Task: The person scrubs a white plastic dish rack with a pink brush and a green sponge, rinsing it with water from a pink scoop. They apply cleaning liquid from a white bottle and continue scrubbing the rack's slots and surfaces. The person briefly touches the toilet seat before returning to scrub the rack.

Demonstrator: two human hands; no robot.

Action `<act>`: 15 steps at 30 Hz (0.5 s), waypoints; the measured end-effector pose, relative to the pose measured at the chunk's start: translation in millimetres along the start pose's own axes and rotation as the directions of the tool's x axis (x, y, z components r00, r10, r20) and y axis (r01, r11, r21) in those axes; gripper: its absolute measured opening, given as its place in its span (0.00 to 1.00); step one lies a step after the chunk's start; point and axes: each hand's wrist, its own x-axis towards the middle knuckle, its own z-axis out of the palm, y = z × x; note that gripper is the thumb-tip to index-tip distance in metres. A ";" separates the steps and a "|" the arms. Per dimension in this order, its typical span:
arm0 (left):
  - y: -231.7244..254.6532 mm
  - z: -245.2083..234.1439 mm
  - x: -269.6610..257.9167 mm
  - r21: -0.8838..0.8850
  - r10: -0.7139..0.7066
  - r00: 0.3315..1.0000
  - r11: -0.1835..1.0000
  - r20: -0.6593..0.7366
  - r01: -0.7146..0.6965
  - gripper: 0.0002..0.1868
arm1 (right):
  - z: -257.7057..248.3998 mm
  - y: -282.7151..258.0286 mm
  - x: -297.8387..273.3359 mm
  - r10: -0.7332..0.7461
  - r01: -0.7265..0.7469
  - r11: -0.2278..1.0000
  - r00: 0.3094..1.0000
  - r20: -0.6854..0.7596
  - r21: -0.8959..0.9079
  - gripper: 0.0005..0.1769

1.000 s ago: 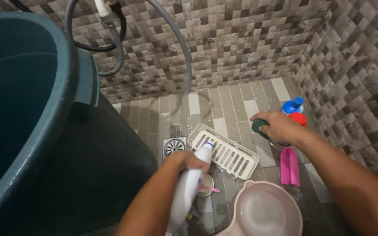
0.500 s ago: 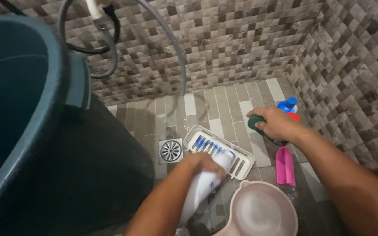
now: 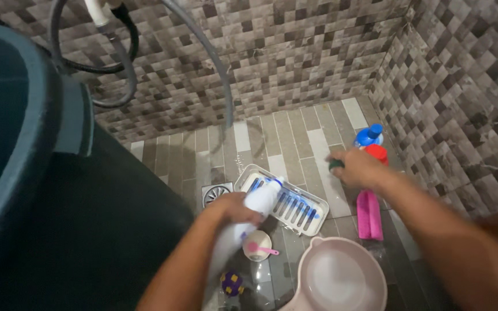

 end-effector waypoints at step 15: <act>-61.5 -22.8 54.7 -0.584 -0.244 0.719 0.765 -0.651 -0.270 0.52 | 141.5 66.7 -13.4 0.289 -0.304 0.940 0.951 0.111 0.153 0.34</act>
